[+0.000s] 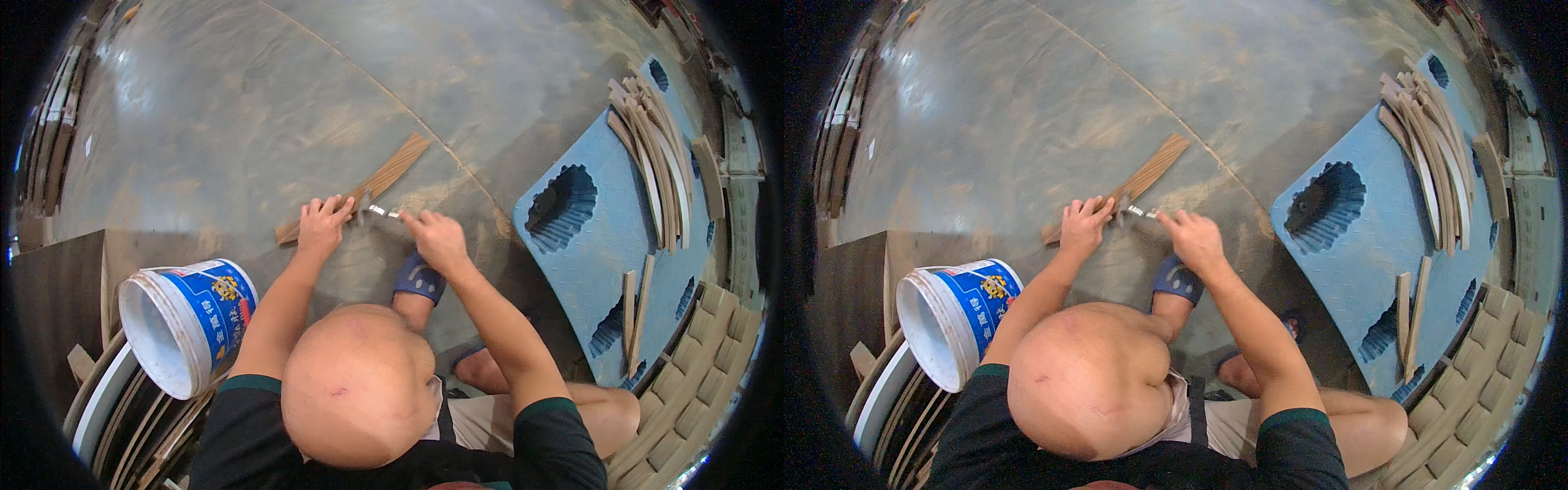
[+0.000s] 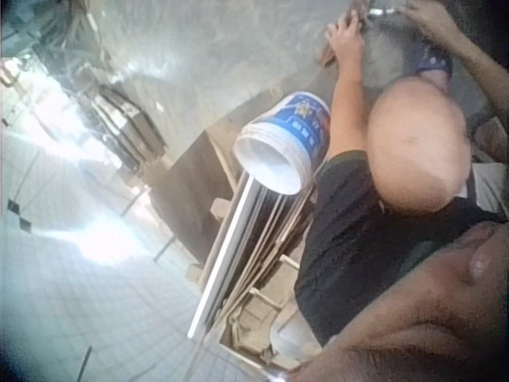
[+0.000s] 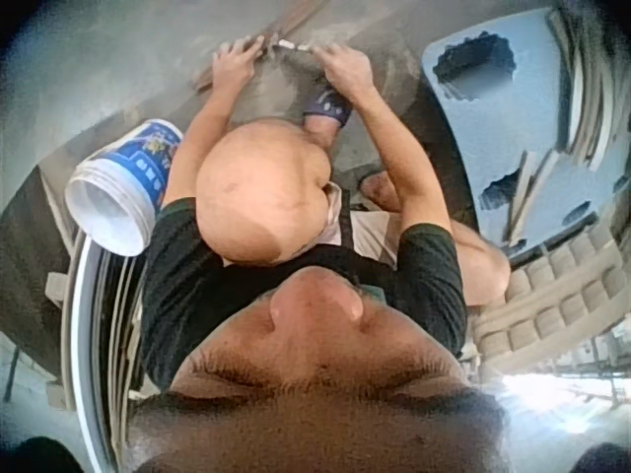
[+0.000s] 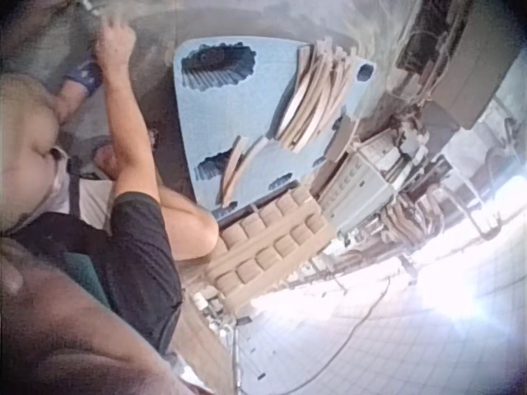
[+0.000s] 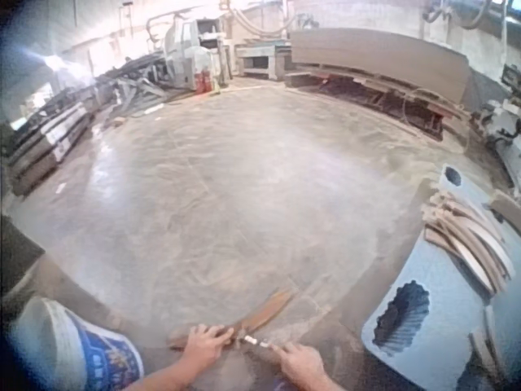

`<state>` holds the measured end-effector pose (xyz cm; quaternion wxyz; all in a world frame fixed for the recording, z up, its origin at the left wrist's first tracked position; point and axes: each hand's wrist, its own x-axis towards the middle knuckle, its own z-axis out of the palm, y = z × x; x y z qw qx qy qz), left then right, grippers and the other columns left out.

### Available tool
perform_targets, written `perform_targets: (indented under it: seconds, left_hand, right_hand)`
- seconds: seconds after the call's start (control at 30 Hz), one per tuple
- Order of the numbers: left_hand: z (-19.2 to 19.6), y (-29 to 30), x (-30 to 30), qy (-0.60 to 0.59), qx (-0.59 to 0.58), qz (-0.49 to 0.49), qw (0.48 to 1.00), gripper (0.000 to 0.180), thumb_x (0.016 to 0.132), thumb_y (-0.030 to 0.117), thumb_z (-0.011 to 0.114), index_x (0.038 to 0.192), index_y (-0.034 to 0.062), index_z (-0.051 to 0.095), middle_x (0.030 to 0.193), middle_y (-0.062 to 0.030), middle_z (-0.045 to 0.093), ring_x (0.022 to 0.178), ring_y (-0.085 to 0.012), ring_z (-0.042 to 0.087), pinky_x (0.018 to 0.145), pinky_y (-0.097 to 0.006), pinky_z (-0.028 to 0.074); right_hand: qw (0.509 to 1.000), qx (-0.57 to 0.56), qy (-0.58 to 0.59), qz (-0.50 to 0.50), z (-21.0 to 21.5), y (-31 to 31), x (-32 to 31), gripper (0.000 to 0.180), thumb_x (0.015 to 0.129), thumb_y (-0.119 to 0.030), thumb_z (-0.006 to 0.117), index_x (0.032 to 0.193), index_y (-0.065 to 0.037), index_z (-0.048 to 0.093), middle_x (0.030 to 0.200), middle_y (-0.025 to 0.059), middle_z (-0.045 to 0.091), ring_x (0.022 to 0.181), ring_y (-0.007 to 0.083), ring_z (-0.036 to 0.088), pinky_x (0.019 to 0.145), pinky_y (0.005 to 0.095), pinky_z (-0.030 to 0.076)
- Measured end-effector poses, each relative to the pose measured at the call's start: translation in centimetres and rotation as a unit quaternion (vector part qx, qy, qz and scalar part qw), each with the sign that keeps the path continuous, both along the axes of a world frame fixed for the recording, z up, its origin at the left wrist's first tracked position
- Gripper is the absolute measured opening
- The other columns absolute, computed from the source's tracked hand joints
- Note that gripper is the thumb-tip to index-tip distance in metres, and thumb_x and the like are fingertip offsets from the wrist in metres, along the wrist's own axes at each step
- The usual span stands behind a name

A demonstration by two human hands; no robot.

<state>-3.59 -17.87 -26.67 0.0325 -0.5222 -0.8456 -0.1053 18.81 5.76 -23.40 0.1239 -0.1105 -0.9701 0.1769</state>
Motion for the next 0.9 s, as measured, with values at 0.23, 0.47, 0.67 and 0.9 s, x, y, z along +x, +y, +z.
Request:
perform_targets:
  seconds: [0.23,0.47,0.67,0.9]
  left_hand:
    - [0.3,-0.1,0.1,-0.010,-0.020,0.007,1.000,0.042,0.102,0.024,0.082,0.144,0.0254,0.081,0.141,0.0010,0.074,0.113,-0.0273,0.062,0.097,-0.046,0.050]
    - [0.3,0.4,0.1,-0.011,-0.030,0.010,0.999,0.045,0.099,0.024,0.083,0.144,0.0259,0.081,0.139,0.0017,0.073,0.113,-0.0271,0.062,0.098,-0.046,0.050]
    - [0.3,0.1,0.0,-0.010,-0.007,0.002,1.000,0.045,0.100,0.024,0.082,0.145,0.0259,0.080,0.138,0.0019,0.073,0.111,-0.0274,0.062,0.096,-0.046,0.049]
    - [1.0,1.2,0.1,-0.017,-0.013,-0.005,1.000,0.045,0.102,0.026,0.082,0.146,0.0258,0.080,0.132,0.0009,0.073,0.110,-0.0276,0.062,0.095,-0.045,0.051]
  right_hand:
    - [0.972,-0.052,0.036,-0.225,1.3,3.2,-0.7,0.044,0.101,-0.012,0.075,0.143,-0.022,0.078,0.092,0.0089,0.067,0.080,0.0323,0.074,0.072,0.0457,0.061]
    - [0.999,0.002,-0.010,-0.042,1.4,-1.2,-1.3,0.048,0.096,-0.009,0.073,0.142,-0.024,0.078,0.095,0.0046,0.069,0.082,0.0267,0.074,0.070,0.0414,0.061]
    - [0.999,-0.004,-0.016,-0.039,0.4,-1.3,-0.7,0.046,0.096,-0.011,0.073,0.139,-0.024,0.080,0.096,0.0051,0.070,0.083,0.0269,0.075,0.072,0.0425,0.062]
    - [0.932,-0.113,0.055,-0.341,-0.2,3.0,0.1,0.035,0.106,-0.022,0.076,0.141,-0.021,0.079,0.102,0.0108,0.074,0.091,0.0389,0.076,0.077,0.0504,0.061]
